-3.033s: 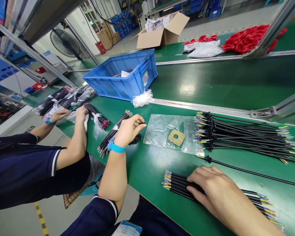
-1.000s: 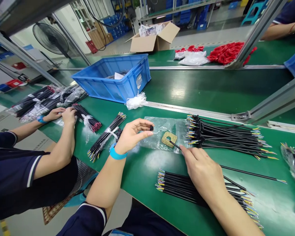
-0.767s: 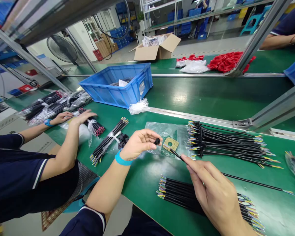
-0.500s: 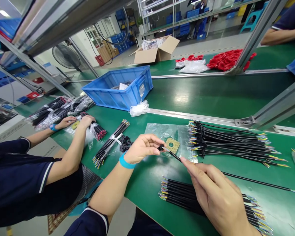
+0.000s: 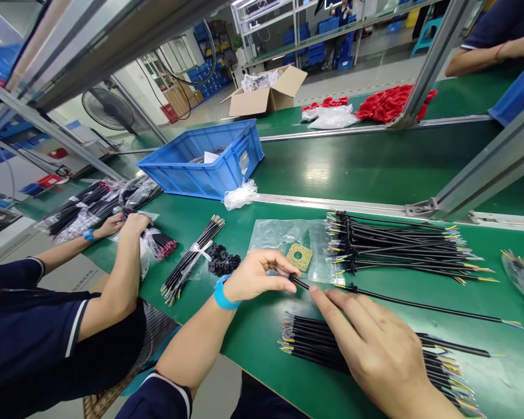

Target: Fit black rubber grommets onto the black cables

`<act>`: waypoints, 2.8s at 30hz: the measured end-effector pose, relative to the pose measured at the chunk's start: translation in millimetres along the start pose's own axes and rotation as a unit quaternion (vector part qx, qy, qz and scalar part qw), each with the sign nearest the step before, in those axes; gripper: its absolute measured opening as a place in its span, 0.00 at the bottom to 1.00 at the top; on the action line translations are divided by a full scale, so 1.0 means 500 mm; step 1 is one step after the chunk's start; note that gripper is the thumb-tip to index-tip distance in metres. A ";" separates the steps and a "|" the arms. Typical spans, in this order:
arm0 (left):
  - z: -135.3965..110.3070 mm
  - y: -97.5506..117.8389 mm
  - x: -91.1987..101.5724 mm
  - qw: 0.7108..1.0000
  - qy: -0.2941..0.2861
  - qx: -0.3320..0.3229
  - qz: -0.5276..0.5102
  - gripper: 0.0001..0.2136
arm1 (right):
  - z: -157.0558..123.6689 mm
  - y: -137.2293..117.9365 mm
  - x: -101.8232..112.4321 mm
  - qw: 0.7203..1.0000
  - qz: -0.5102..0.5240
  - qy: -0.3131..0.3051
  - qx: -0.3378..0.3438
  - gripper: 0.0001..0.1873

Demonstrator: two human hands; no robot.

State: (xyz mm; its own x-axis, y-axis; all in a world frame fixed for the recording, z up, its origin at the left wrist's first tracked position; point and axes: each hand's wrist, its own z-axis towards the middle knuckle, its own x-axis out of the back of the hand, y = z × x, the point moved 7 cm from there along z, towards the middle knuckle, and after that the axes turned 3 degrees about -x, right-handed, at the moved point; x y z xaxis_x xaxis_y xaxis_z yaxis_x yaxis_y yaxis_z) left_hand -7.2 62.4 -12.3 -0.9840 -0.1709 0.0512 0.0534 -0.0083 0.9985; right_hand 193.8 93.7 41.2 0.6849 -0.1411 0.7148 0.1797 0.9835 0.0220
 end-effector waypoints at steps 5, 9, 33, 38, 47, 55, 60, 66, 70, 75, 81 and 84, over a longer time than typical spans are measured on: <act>-0.009 0.030 -0.036 0.995 -0.015 -0.077 0.063 0.20 | 0.012 0.004 0.006 0.999 0.032 0.028 -0.034 0.14; -0.018 0.037 -0.045 0.981 -0.024 -0.135 0.137 0.21 | 0.017 0.016 -0.004 0.992 0.093 0.018 -0.084 0.06; -0.039 0.038 -0.101 0.880 -0.066 -0.295 0.366 0.27 | 0.007 0.044 -0.077 0.906 0.348 -0.134 -0.200 0.13; -0.034 0.026 -0.104 0.888 -0.064 -0.270 0.368 0.28 | 0.016 0.044 -0.081 0.901 0.354 -0.145 -0.203 0.16; -0.034 0.079 0.058 0.875 0.059 -0.243 0.415 0.33 | -0.004 0.112 -0.024 0.986 0.137 -0.058 -0.069 0.13; -0.067 0.014 0.253 0.728 0.146 0.210 0.636 0.21 | -0.112 0.253 -0.104 0.983 0.013 -0.152 -0.104 0.29; -0.061 -0.003 0.249 0.724 0.118 0.263 0.627 0.13 | -0.085 0.209 -0.074 0.986 0.041 -0.135 -0.090 0.23; -0.057 -0.009 0.251 0.744 0.108 0.266 0.604 0.08 | -0.078 0.098 -0.104 0.954 0.178 -0.236 -0.055 0.14; -0.070 0.003 0.258 0.745 0.131 0.241 0.608 0.13 | -0.086 0.058 -0.131 0.950 0.198 -0.239 -0.033 0.14; -0.102 0.013 0.285 0.702 0.197 0.295 0.617 0.17 | -0.080 0.047 -0.127 0.954 0.227 -0.193 -0.027 0.16; -0.094 0.002 0.262 0.745 0.111 0.278 0.596 0.13 | -0.078 0.042 -0.137 0.929 0.280 -0.232 -0.061 0.09; -0.086 -0.001 0.247 0.754 0.077 0.271 0.593 0.11 | -0.063 0.040 -0.124 0.942 0.274 -0.187 -0.056 0.10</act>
State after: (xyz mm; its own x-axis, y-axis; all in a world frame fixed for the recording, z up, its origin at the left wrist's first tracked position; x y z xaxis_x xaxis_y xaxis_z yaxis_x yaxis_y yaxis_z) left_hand -121.5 -1.2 -7.0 -0.2658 0.1454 0.9530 0.7616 0.6377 0.1151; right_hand 177.2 118.6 -24.9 0.4049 0.4536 0.7939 -0.0397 0.8762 -0.4804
